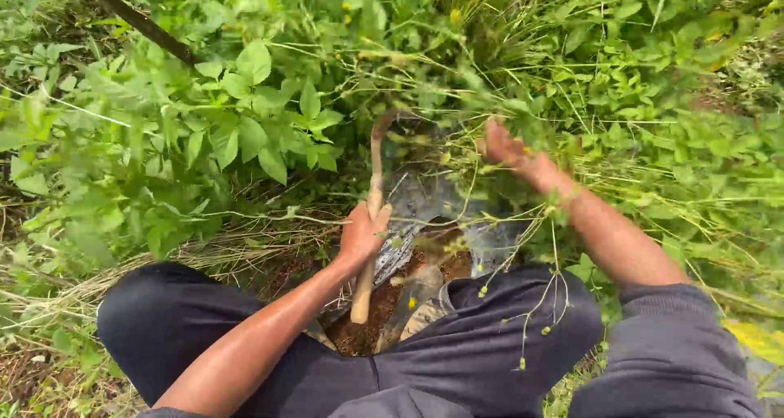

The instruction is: The person uses a sickle to cut weeds and grass around a plant base, then pulls the cut vegetation by hand and discards it. The person sits on the ground while continuing to clear the area.

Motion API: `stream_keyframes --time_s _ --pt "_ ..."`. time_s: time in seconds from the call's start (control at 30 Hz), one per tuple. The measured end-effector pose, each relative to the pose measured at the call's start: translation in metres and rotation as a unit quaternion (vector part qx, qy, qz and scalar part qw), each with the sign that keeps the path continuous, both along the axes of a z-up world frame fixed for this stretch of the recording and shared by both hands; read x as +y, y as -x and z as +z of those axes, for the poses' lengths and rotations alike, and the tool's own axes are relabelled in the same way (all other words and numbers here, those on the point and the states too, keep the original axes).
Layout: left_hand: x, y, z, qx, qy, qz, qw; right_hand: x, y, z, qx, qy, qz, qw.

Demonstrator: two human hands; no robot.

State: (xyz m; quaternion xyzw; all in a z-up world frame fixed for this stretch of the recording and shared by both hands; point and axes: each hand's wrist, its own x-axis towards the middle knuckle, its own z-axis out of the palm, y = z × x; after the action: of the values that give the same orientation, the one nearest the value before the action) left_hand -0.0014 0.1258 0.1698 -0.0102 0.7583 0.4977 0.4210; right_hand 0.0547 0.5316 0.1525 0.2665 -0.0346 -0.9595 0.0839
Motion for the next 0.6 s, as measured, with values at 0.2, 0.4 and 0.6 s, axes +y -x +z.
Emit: stream_keyframes --time_s 0.2,0.4,0.6 --pt "0.002 0.029 0.019 0.023 -0.004 -0.044 0.999 -0.040 0.054 0.125 -0.065 0.669 -0.244 0.699" --pt "-0.012 0.072 0.093 0.067 -0.018 -0.008 0.998 0.066 0.009 0.115 0.010 0.947 -0.274 -0.165" --pt "-0.012 0.077 0.070 0.042 -0.059 0.050 0.996 0.089 -0.020 0.054 0.108 0.913 -0.393 -0.032"
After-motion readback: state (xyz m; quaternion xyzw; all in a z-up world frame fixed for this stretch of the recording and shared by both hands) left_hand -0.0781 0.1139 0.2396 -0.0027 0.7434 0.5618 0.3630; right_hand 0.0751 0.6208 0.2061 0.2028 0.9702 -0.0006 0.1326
